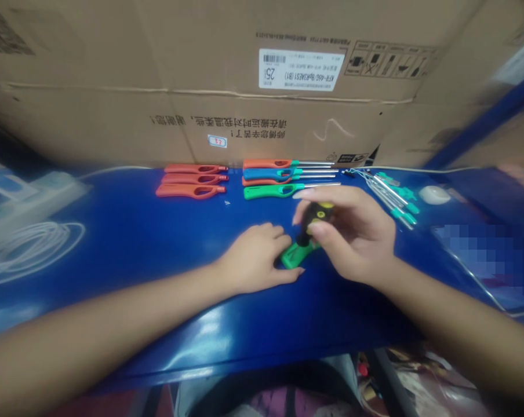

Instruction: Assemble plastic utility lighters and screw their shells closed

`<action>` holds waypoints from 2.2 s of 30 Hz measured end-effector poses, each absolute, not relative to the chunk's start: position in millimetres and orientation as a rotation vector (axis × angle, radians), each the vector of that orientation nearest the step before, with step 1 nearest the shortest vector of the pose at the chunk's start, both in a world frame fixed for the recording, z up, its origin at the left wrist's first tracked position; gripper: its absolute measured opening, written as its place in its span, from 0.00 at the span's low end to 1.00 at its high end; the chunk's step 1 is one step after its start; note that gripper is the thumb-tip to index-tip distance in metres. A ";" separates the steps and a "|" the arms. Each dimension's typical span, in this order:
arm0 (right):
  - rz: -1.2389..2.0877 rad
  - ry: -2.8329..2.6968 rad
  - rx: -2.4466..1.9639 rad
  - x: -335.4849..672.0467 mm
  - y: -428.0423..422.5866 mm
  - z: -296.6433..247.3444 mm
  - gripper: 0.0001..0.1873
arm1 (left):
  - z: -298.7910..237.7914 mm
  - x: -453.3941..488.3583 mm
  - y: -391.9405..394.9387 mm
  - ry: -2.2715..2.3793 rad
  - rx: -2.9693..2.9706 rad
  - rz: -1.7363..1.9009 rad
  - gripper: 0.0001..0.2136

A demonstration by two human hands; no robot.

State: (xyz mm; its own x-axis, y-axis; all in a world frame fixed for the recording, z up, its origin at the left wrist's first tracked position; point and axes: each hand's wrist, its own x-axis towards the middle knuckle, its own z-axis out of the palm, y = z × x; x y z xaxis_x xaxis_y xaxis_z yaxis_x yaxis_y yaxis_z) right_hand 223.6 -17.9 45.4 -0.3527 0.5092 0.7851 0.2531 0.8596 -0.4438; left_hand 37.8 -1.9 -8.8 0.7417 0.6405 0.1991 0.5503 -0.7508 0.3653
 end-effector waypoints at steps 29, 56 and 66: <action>0.006 -2.045 -0.663 240.4 -9.9 65.4 0.15 | -6.5 38.6 -1.4 0.973 2.731 0.384 0.21; 0.233 -2.201 -0.623 235.9 -18.8 71.4 0.19 | -8.1 39.0 -1.3 0.959 2.727 0.389 0.20; 0.113 -2.278 -0.592 242.2 -13.7 71.4 0.20 | -8.1 39.1 -1.8 0.955 2.744 0.404 0.20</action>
State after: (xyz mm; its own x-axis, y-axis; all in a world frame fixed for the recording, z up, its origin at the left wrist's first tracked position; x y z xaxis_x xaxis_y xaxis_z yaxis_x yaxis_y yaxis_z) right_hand 242.2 -13.7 71.4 -0.5992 0.4484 0.6633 0.3808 0.8884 -0.2565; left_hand 39.1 -1.8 -8.1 0.7526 0.6313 0.1874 0.5743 -0.7685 0.2822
